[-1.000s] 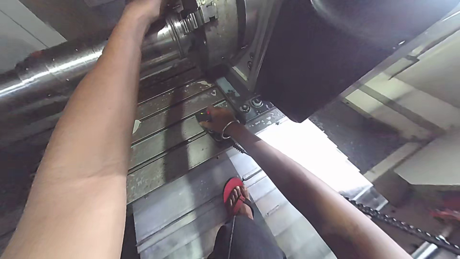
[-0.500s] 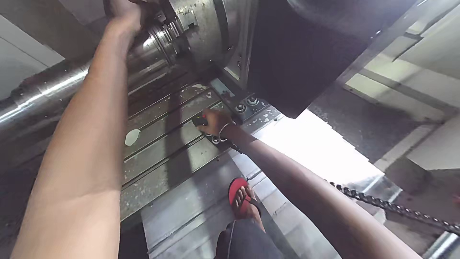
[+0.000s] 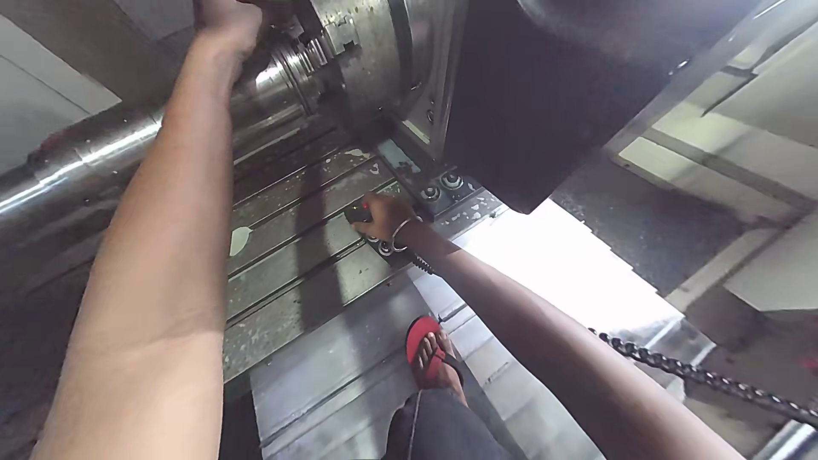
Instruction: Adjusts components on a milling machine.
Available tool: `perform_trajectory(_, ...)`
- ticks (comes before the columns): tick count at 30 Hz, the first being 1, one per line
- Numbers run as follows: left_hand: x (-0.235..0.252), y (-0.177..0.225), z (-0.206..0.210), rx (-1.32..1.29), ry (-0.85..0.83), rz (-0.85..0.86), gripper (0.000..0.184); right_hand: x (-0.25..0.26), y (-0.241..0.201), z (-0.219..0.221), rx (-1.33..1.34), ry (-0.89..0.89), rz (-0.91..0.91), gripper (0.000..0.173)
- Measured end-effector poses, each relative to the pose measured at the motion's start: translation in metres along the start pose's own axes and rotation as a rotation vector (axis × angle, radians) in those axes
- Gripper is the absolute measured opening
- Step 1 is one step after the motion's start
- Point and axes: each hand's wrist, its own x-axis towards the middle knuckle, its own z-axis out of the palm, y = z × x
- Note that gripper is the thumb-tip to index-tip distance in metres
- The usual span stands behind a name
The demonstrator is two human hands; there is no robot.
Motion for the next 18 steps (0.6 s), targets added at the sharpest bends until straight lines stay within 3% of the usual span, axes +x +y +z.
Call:
perform_trajectory(4, 0.004, -0.006, 0.0, -0.074, -0.058, 0.009, 0.04, 0.0, 0.001, 0.001, 0.001, 0.004, 0.0, 0.067)
perform_trajectory(11, 0.002, 0.003, 0.003, 0.064, -0.077, -0.024, 0.051, 0.0, 0.002, 0.002, -0.007, -0.002, -0.012, 0.066)
perform_trajectory(18, 0.003, 0.005, 0.0, 0.132, -0.127, -0.024, 0.042, 0.0, 0.0, 0.0, -0.002, -0.02, 0.0, 0.068)
